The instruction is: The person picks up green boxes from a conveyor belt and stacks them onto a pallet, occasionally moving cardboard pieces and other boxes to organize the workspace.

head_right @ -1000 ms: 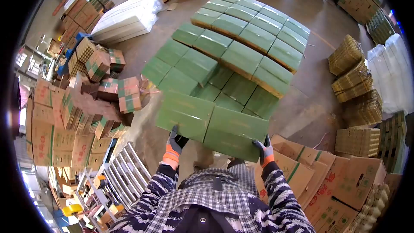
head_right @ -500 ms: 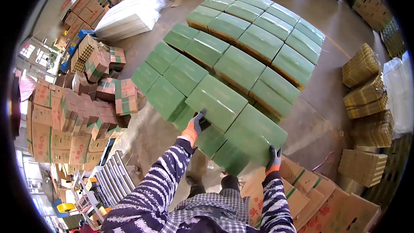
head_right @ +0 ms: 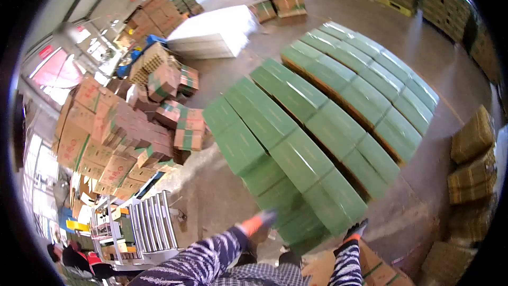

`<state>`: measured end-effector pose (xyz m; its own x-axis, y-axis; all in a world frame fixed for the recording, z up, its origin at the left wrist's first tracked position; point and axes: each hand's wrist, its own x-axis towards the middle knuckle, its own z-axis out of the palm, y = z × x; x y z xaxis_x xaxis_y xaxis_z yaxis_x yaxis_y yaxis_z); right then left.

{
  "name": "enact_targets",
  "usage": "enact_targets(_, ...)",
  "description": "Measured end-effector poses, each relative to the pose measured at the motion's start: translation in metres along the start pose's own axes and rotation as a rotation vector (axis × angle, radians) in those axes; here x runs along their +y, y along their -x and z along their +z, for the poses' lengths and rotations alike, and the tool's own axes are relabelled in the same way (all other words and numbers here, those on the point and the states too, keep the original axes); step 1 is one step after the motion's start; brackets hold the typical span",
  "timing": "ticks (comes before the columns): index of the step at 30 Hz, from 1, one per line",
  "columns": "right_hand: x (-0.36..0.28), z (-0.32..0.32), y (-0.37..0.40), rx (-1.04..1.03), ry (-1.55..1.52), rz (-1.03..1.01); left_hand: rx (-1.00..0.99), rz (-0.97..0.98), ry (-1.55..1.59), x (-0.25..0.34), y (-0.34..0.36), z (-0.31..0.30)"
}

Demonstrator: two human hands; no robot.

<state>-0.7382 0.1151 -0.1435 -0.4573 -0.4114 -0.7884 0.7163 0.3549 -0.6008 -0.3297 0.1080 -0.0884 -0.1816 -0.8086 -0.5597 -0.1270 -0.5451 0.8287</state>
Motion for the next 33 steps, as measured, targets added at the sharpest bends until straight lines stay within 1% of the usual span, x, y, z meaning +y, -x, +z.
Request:
enact_targets(1,0.001,0.008,-0.001,-0.229,-0.147,-0.012,-0.072,-0.136,-0.234,0.008,0.033,-0.009)
enact_targets(3,0.031,-0.007,-0.06,-0.445,-0.238,0.031,-0.183,-0.426,-0.312,-0.062,0.063,-0.028)
enact_targets(4,0.029,-0.004,-0.059,-0.467,-0.214,0.036,-0.12,0.0,-0.698,-0.07,0.106,-0.046)
enact_targets(5,0.024,0.0,-0.052,-0.487,-0.188,0.041,-0.145,-0.369,-0.543,-0.016,0.143,-0.043)
enact_targets(6,0.033,-0.012,-0.077,-0.444,-0.113,0.005,-0.224,0.065,-0.717,-0.137,0.145,-0.08)
enact_targets(7,0.028,-0.009,-0.068,-0.452,-0.146,0.062,-0.08,-0.181,-0.525,-0.138,0.175,-0.086)
enact_targets(8,0.013,0.01,-0.027,-0.261,-0.179,0.061,-0.021,-0.394,-0.392,-0.095,0.209,-0.085)
enact_targets(9,0.02,0.003,-0.045,-0.171,-0.117,-0.105,0.09,-0.475,-0.304,-0.118,0.225,-0.094)
enact_targets(10,0.038,-0.032,-0.099,-0.509,-0.196,0.0,0.084,-0.671,-0.276,-0.112,0.239,-0.105)
enact_targets(11,0.033,-0.019,-0.079,-0.536,-0.182,-0.007,0.189,-0.609,-0.035,-0.124,0.26,-0.111)
enact_targets(12,0.031,-0.015,-0.045,-0.379,0.726,-0.199,0.223,-0.598,0.116,-0.122,0.276,-0.118)
enact_targets(13,0.029,-0.011,-0.006,-0.129,1.612,-0.408,0.254,-0.582,0.27,-0.12,0.29,-0.125)
enact_targets(14,0.024,0.003,0.022,0.251,2.462,-0.622,0.266,-0.558,0.294,-0.133,0.297,-0.135)
enact_targets(15,0.03,0.001,0.025,0.139,2.006,-0.592,0.289,-0.533,0.236,-0.146,0.301,-0.144)
enact_targets(16,0.053,-0.011,-0.006,0.108,1.767,-0.661,0.311,-0.508,0.177,-0.155,0.306,-0.154)
enact_targets(17,0.077,-0.024,-0.039,0.057,1.518,-0.728,0.317,-0.488,0.198,-0.165,0.312,-0.168)
enact_targets(18,0.1,-0.036,-0.069,-0.005,1.287,-0.792,0.499,-0.356,-0.137,-0.173,0.32,-0.18)
enact_targets(19,0.114,-0.026,-0.063,-0.151,1.111,-0.648,0.676,-0.22,-0.475,-0.166,0.329,-0.185)
enact_targets(20,0.129,-0.016,-0.056,-0.261,0.933,-0.49,0.78,-0.227,-0.329,-0.16,0.343,-0.196)
enact_targets(21,0.132,0.013,0.002,0.063,1.501,-0.463,0.878,-0.233,-0.18,-0.117,0.362,-0.213)
enact_targets(22,0.14,0.036,0.048,0.158,1.579,-0.487,0.999,-0.338,-0.344,-0.105,0.37,-0.236)
enact_targets(23,0.154,0.047,0.052,0.009,1.472,-0.548,1.114,-0.449,-0.512,-0.1,0.383,-0.261)
enact_targets(24,0.167,0.058,0.062,-0.138,1.359,-0.602,1.212,-0.433,-0.531,-0.101,0.396,-0.291)
enact_targets(25,0.17,0.068,0.079,-0.132,1.357,-0.617,1.305,-0.434,-0.594,-0.111,0.408,-0.325)
enact_targets(27,0.191,0.1,0.128,-0.572,1.428,-0.513,1.485,-0.458,-0.762,-0.132,0.429,-0.393)
enact_targets(28,0.201,0.115,0.151,-0.791,1.447,-0.453,1.519,-0.473,-0.739,-0.128,0.443,-0.418)
enact_targets(30,0.215,0.144,0.196,-0.965,1.774,-0.592,1.552,-0.469,-0.71,-0.11,0.469,-0.452)
enact_targets(31,0.215,0.162,0.236,-0.954,1.768,-0.604,1.531,-0.541,-0.624,-0.101,0.483,-0.465)
enact_targets(32,0.209,0.179,0.29,-1.103,1.924,-0.542,1.507,-0.614,-0.542,-0.099,0.49,-0.478)
enact_targets(33,0.212,0.19,0.323,-1.257,2.075,-0.469,1.507,-0.603,-0.542,-0.103,0.492,-0.49)
